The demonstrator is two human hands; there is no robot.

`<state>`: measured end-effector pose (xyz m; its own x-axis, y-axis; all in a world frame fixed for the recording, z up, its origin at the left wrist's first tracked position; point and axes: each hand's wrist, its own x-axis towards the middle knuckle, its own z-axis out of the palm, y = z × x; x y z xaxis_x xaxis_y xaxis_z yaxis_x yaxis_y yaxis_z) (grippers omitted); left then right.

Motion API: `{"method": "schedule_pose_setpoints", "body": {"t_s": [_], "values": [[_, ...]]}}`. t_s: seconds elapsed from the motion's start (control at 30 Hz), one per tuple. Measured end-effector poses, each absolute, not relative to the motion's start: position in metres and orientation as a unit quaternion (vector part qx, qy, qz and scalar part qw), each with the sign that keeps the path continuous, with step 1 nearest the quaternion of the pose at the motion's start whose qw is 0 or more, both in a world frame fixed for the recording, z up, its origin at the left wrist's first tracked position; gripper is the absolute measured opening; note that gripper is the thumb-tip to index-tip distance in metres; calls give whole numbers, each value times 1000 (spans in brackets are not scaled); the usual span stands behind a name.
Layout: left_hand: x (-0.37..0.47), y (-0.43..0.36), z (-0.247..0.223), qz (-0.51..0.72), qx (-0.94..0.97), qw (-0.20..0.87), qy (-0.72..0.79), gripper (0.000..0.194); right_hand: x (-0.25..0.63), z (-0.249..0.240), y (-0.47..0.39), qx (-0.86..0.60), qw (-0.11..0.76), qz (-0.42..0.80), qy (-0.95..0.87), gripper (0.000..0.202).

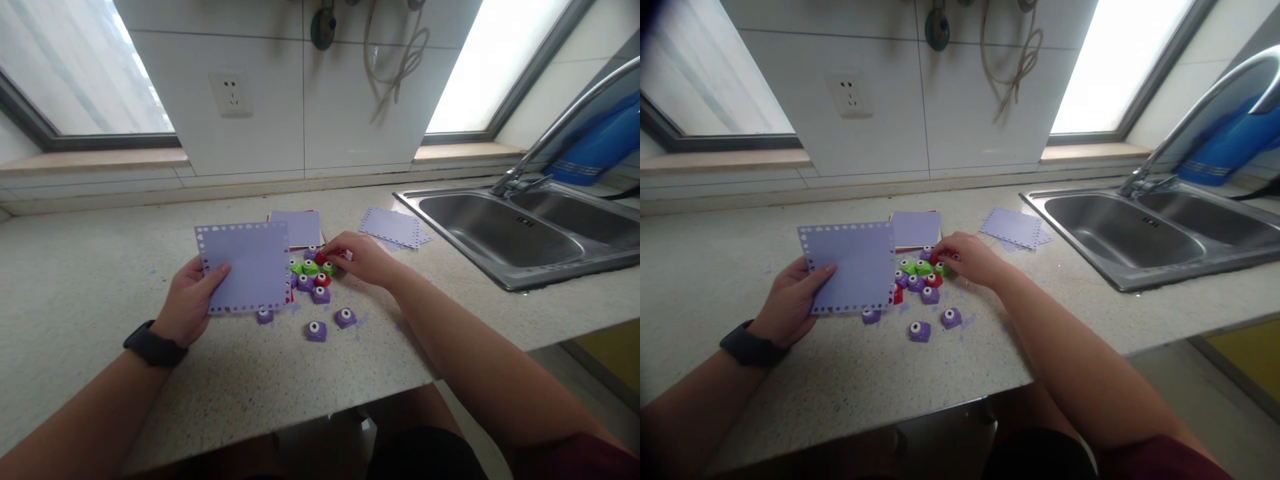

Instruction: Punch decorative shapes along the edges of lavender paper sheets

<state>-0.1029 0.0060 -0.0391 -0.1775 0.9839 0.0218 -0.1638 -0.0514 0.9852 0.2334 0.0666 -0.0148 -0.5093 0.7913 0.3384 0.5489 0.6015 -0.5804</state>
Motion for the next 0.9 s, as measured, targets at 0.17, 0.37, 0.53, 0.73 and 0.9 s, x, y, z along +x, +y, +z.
{"method": "schedule_pose_setpoints", "body": {"t_s": [0.17,0.37,0.53,0.73,0.9], "values": [[-108,10,-37,627,372,485,482,30,233,-13,64,-388,300,231,-840,15],[-110,13,-37,644,348,498,464,30,233,-4,55,-346,273,253,-861,15],[-108,12,-36,633,342,524,455,32,228,4,47,-311,160,261,-900,24],[-105,10,-39,627,367,530,438,45,223,4,46,-303,62,215,-926,28],[-104,8,-42,606,395,521,454,43,228,0,49,-248,189,262,-913,22]]}}
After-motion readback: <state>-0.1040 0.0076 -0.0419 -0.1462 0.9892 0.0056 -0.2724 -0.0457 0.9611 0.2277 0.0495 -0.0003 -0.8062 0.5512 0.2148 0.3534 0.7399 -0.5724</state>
